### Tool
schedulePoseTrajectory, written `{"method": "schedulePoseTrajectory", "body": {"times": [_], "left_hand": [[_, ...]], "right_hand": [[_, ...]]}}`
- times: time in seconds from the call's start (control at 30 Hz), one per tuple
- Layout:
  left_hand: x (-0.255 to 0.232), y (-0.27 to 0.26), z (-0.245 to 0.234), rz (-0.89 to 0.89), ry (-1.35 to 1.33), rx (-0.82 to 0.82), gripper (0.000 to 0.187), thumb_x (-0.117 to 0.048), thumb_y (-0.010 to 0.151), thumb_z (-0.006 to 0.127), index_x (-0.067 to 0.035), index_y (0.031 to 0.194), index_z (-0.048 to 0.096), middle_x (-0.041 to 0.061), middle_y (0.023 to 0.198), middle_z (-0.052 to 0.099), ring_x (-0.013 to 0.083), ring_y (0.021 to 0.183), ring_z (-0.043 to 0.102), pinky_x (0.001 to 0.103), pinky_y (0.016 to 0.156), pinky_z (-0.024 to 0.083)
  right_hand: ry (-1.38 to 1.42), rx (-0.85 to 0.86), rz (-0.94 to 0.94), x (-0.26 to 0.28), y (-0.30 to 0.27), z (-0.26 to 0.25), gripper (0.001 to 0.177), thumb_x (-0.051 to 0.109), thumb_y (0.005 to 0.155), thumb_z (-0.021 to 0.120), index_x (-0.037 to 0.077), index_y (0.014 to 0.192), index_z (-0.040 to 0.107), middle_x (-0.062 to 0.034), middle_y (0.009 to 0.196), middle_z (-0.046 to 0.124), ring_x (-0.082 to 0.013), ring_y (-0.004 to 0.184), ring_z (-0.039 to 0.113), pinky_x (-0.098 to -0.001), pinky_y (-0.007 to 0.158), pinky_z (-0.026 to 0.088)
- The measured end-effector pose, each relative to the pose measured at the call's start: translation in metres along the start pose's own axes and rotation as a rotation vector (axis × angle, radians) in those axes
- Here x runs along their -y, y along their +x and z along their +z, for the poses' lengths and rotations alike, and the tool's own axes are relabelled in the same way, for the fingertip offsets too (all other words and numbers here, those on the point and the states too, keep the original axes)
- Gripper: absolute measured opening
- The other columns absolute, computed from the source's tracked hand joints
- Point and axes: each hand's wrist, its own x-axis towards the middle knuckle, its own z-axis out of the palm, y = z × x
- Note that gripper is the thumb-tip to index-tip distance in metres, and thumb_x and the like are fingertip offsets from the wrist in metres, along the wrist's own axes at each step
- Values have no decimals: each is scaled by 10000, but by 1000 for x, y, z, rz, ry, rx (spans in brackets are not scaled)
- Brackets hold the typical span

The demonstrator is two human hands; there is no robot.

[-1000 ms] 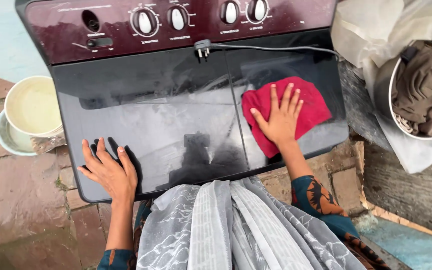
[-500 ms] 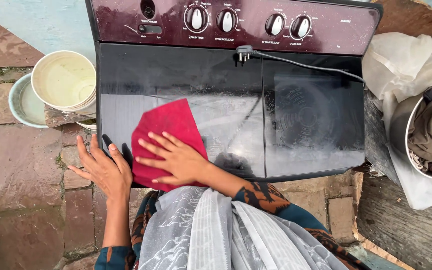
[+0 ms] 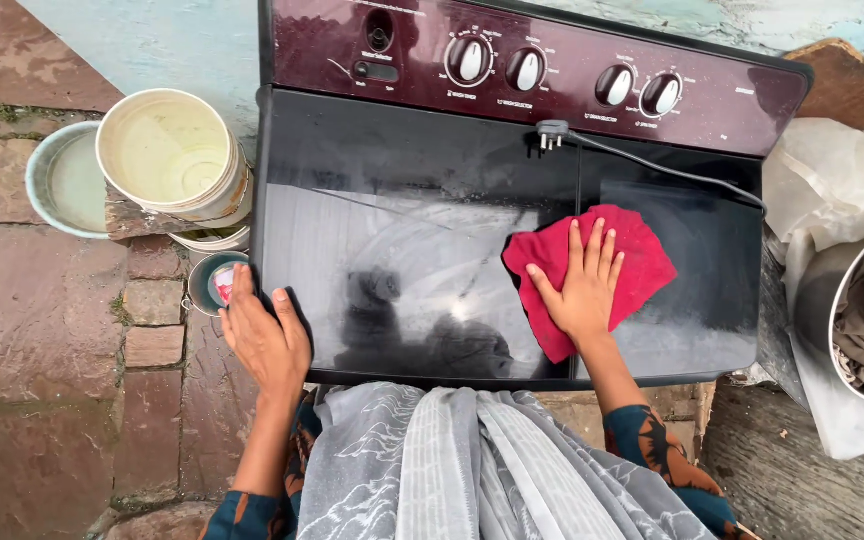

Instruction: Clean the exterior and interior of a washing machine with a cloth.

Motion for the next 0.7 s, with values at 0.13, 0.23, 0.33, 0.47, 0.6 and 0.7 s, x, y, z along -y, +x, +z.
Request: {"method": "schedulePoseTrajectory", "body": {"times": [0.13,0.23,0.33,0.47,0.6,0.7], "left_hand": [[3,2,0,-25,0,60,535,-307,1093,464,21,1514,437,210,1575,484,378,1458,453,577,1210,249],[7,3,1,-16,7,87,555,-322,1082,471,26,1513,436,223,1586,458,392,1458,440,566,1201,261],[9,4,-1,0,9,107,578,-340,1077,475,39,1511,429,237,1594,428,412,1461,418,562,1195,268],[13,3,1,9,-4,115,594,-357,1064,493,42,1500,433,243,1595,414,414,1459,407,558,1189,280],[15,3,4,-3,-7,85,585,-355,1056,505,27,1496,446,231,1592,428,402,1454,419,554,1191,290],[17,0,7,-1,6,61,582,-354,1049,516,17,1494,457,218,1584,439,397,1451,428,553,1192,293]], "right_hand": [[-4,-32,79,41,50,16,1023,706,920,559,70,1649,226,-274,1703,91,-457,1578,46,-587,1253,38],[4,-28,35,86,88,27,1049,726,921,557,59,1651,207,-289,1702,70,-463,1579,34,-577,1261,37],[14,-20,-29,136,118,35,1071,742,922,556,44,1649,194,-304,1694,59,-468,1577,30,-569,1265,38],[31,0,-106,197,144,41,1107,766,899,559,39,1642,179,-311,1681,53,-464,1572,33,-557,1264,36],[35,10,-181,241,159,48,1111,774,893,566,44,1634,178,-313,1677,47,-461,1567,35,-554,1261,42],[39,20,-292,267,161,52,1080,765,894,577,77,1636,197,-280,1687,62,-448,1570,50,-549,1263,70]]}}
